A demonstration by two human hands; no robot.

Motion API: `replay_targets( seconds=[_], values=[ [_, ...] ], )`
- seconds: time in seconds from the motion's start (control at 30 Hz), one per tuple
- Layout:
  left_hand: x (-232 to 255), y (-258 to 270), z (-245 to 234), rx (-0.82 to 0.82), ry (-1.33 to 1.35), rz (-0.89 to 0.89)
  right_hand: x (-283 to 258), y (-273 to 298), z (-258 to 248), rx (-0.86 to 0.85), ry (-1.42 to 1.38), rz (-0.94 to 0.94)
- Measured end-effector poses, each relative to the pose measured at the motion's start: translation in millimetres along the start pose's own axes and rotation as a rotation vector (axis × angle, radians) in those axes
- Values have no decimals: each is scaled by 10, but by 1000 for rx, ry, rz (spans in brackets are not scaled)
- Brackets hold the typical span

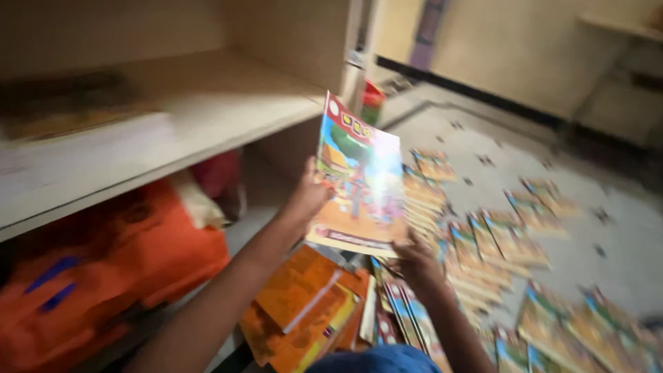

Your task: The person picks up books from a pile on the floor and places them onto a shelf. The person handles the books one at a time, stacking them neatly on the shelf.

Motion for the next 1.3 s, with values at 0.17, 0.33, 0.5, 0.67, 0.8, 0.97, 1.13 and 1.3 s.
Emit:
replay_targets(
  seconds=[0.17,0.33,0.5,0.67,0.8,0.97,1.13,1.3],
  values=[
    [314,-433,-487,36,178,-85,-653,-325,551,-140,20,-117],
    [867,-523,-1226,139,2,49,-1190,-22,1502,-230,591,-751],
    [1327,-865,-2161,345,-6,340,-1155,-367,2427,-276,230,-372],
    [2039,-676,-3390,687,-246,652,-738,-1301,3359,-326,-143,-155],
    [2452,-28,-3762,935,-523,787,-419,-1756,4337,-296,-412,-34],
    [2572,163,-3714,1042,-767,1138,-135,-1746,5373,-448,-146,-40],
    [2299,-213,-3663,957,-1066,1167,275,-1555,6106,-474,251,-294],
    [1644,-569,-3741,836,-1339,874,583,-1374,6269,-568,277,-571]
  ],
)
Point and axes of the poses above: each hand's wrist, its own y-axis away from the middle knuckle, its own z-axis out of the palm, x = y × z, the point moved 6 cm from there along -y, towards the middle knuckle, and after that the axes turned 15 degrees about x, right-handed, at the moved point
